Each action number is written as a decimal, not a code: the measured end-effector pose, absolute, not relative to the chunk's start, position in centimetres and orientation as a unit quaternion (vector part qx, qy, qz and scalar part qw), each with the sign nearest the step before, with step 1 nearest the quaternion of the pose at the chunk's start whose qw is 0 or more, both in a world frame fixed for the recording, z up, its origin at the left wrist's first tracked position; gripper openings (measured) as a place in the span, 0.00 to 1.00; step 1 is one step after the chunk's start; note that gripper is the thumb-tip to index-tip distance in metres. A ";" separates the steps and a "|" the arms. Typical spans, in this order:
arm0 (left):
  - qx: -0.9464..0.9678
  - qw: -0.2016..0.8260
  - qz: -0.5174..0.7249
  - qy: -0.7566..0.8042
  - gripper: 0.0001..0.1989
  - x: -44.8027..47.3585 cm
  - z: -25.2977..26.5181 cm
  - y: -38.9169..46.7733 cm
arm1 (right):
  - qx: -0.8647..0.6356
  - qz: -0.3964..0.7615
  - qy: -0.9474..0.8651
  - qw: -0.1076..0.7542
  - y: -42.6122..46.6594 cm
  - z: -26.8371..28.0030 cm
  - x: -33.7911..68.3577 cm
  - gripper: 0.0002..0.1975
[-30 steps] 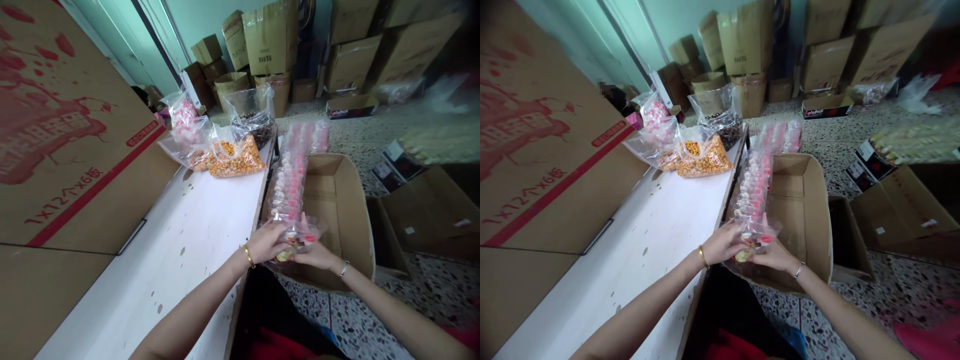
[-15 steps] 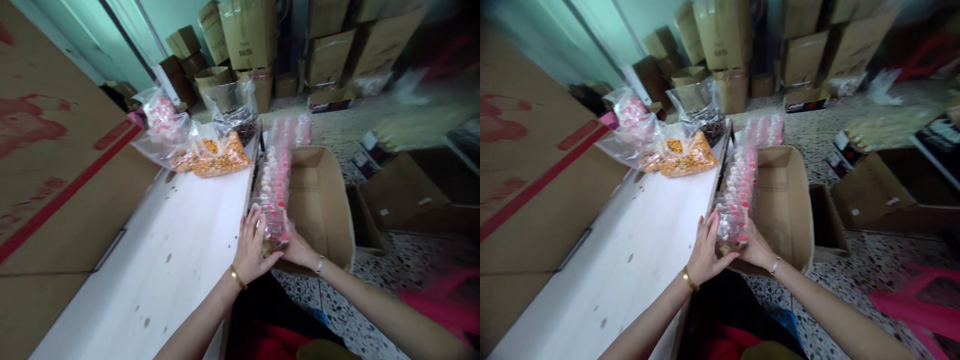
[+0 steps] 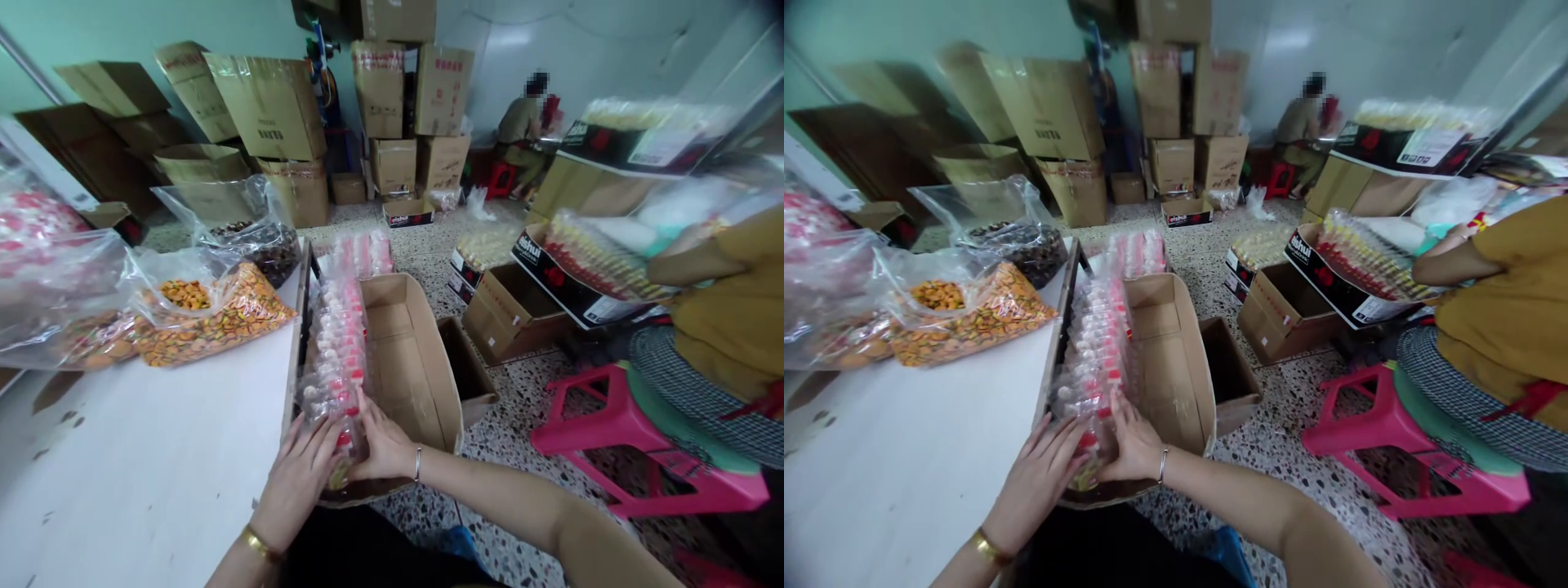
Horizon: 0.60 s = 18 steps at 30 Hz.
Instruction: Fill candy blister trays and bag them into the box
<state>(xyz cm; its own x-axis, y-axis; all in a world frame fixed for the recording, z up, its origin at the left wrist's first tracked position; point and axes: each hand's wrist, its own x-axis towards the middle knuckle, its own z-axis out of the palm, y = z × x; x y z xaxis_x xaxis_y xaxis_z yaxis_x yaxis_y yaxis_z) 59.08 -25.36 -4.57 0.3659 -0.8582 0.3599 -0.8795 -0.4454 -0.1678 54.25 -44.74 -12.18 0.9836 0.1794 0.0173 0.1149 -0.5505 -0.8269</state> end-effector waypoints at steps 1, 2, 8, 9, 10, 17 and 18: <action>0.828 0.023 0.206 -0.521 0.19 59.0 -4.8 -24.8 | -0.882 0.043 -0.088 0.462 -44.9 -12.1 54.2 0.78; 0.831 0.018 0.212 -0.513 0.18 59.0 -5.2 -24.3 | -0.884 0.049 -0.092 0.456 -45.0 -12.1 54.1 0.79; 0.852 -0.032 0.218 -0.474 0.19 58.3 -7.7 -23.3 | -0.874 0.085 -0.047 0.476 -45.1 -12.9 53.5 0.82; 0.856 -0.034 0.218 -0.467 0.19 58.2 -8.0 -23.3 | -0.867 0.096 -0.034 0.488 -45.1 -13.0 53.4 0.82; 0.861 -0.034 0.216 -0.460 0.19 58.0 -8.3 -23.4 | -0.860 0.107 -0.025 0.498 -45.1 -13.0 53.3 0.82; 0.889 -0.047 0.183 -0.417 0.20 56.8 -9.3 -24.4 | -0.832 0.161 0.020 0.531 -44.8 -12.0 53.5 0.79; 0.891 -0.050 0.183 -0.413 0.20 56.6 -9.3 -24.5 | -0.829 0.163 0.024 0.534 -44.7 -11.8 53.5 0.79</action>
<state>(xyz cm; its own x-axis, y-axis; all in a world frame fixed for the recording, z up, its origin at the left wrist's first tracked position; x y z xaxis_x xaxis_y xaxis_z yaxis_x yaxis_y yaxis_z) 56.58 -24.55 -9.29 0.5926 -0.7536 0.2845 -0.7171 -0.6544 -0.2396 53.54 -44.70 -11.82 0.9455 0.1346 -0.2965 -0.2144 -0.4279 -0.8780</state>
